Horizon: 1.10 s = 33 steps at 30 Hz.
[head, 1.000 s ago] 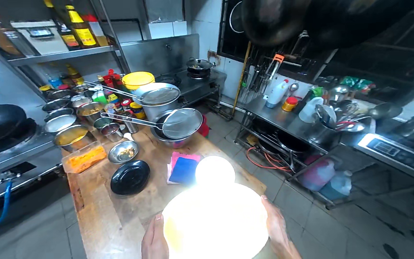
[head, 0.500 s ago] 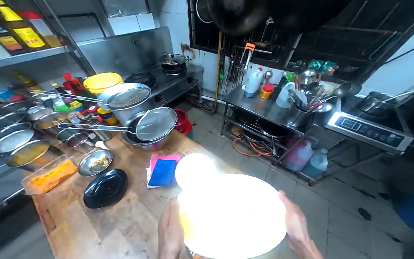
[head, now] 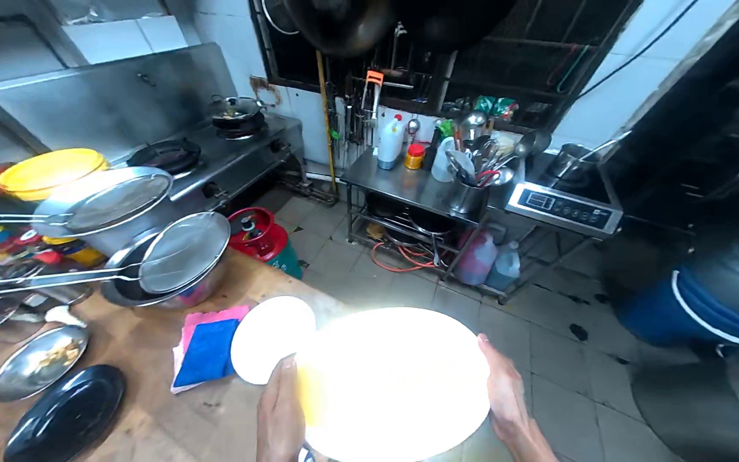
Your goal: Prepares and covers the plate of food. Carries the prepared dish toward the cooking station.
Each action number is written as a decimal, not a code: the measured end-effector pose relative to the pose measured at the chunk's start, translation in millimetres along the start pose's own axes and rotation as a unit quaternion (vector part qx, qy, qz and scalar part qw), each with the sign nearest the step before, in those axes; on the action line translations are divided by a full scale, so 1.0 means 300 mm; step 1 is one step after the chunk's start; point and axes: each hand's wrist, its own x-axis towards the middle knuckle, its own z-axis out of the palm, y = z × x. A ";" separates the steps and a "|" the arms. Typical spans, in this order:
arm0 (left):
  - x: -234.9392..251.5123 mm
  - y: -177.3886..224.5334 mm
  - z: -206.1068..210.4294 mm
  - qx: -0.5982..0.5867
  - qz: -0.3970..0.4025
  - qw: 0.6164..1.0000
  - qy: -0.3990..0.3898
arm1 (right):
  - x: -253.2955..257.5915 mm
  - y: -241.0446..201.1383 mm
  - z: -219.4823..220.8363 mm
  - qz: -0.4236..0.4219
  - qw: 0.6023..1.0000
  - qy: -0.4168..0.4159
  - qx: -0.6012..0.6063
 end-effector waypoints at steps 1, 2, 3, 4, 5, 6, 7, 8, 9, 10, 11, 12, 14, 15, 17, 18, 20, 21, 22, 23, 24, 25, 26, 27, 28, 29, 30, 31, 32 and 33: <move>0.003 0.010 0.032 -0.002 0.003 1.000 -0.009 | 0.022 -0.001 -0.022 0.001 1.000 0.004 0.003; 0.006 0.021 0.066 -0.004 0.006 1.000 -0.020 | 0.044 -0.003 -0.046 0.003 1.000 0.008 0.009; 0.008 0.033 0.103 -0.007 0.009 1.000 -0.027 | 0.069 -0.004 -0.071 0.004 1.000 0.014 0.014; 0.010 0.045 0.141 -0.007 0.010 0.999 -0.033 | 0.094 -0.005 -0.096 0.004 1.000 0.022 0.018; 0.012 0.056 0.180 -0.004 0.011 0.999 -0.038 | 0.121 -0.005 -0.121 0.000 0.999 0.028 0.023; 0.015 0.067 0.219 0.000 0.011 0.999 -0.044 | 0.149 -0.008 -0.143 -0.004 0.999 0.033 0.027; 0.019 0.078 0.257 0.002 0.012 0.999 -0.049 | 0.175 -0.014 -0.164 -0.005 0.999 0.036 0.030; 0.023 0.086 0.295 0.007 0.014 0.998 -0.053 | 0.200 -0.020 -0.187 -0.001 0.999 0.039 0.034; 0.028 0.093 0.336 0.009 0.018 0.998 -0.056 | 0.228 -0.023 -0.208 0.001 0.998 0.047 0.034; 0.035 0.102 0.377 0.006 0.021 0.998 -0.061 | 0.257 -0.025 -0.229 0.001 0.998 0.056 0.037; 0.044 0.112 0.418 0.004 0.025 0.997 -0.069 | 0.285 -0.031 -0.252 0.002 0.997 0.062 0.041; 0.052 0.123 0.461 0.004 0.028 0.997 -0.075 | 0.312 -0.036 -0.274 0.003 0.997 0.069 0.041; 0.065 0.153 0.546 -0.002 0.023 0.995 -0.093 | 0.366 -0.039 -0.319 0.004 0.995 0.085 0.041; 0.074 0.168 0.589 -0.004 0.018 0.995 -0.099 | 0.393 -0.039 -0.339 0.005 0.995 0.095 0.041; 0.100 0.187 0.676 -0.011 0.016 0.992 -0.121 | 0.445 -0.041 -0.377 0.012 0.992 0.122 0.044; 0.113 0.197 0.722 -0.013 0.020 0.991 -0.131 | 0.470 -0.043 -0.398 0.015 0.990 0.134 0.046; 0.133 0.228 0.815 -0.016 0.028 0.988 -0.152 | 0.518 -0.050 -0.443 0.023 0.986 0.155 0.050; 0.141 0.245 0.864 -0.014 0.034 0.986 -0.163 | 0.546 -0.055 -0.466 0.029 0.984 0.167 0.052; 0.151 0.261 0.916 -0.012 0.042 0.984 -0.174 | 0.575 -0.061 -0.490 0.035 0.982 0.179 0.057; 0.160 0.275 0.967 -0.008 0.049 0.981 -0.186 | 0.603 -0.062 -0.514 0.039 0.979 0.192 0.063; 0.170 0.290 1.018 -0.001 0.055 0.978 -0.202 | 0.631 -0.064 -0.537 0.041 0.975 0.205 0.072; 0.183 0.304 1.071 0.005 0.060 0.974 -0.218 | 0.661 -0.067 -0.562 0.043 0.971 0.218 0.083; 0.191 0.320 1.125 0.009 0.064 0.970 -0.235 | 0.689 -0.069 -0.589 0.045 0.968 0.227 0.097; 0.197 0.337 1.180 0.010 0.068 0.965 -0.251 | 0.718 -0.069 -0.617 0.044 0.965 0.238 0.106; 0.201 0.356 1.240 0.011 0.074 0.961 -0.265 | 0.748 -0.070 -0.647 0.041 0.961 0.249 0.114; 0.203 0.374 1.298 0.011 0.077 0.958 -0.277 | 0.777 -0.070 -0.677 0.040 0.957 0.259 0.121; 0.201 0.392 1.353 0.013 0.077 0.954 -0.288 | 0.804 -0.068 -0.707 0.040 0.954 0.269 0.127; 0.199 0.411 1.409 0.016 0.077 0.950 -0.301 | 0.831 -0.069 -0.738 0.041 0.950 0.279 0.133; 0.198 0.431 1.468 0.019 0.079 0.946 -0.315 | 0.859 -0.073 -0.770 0.043 0.947 0.286 0.138; 0.194 0.449 1.529 0.020 0.082 0.941 -0.327 | 0.888 -0.076 -0.805 0.043 0.944 0.294 0.142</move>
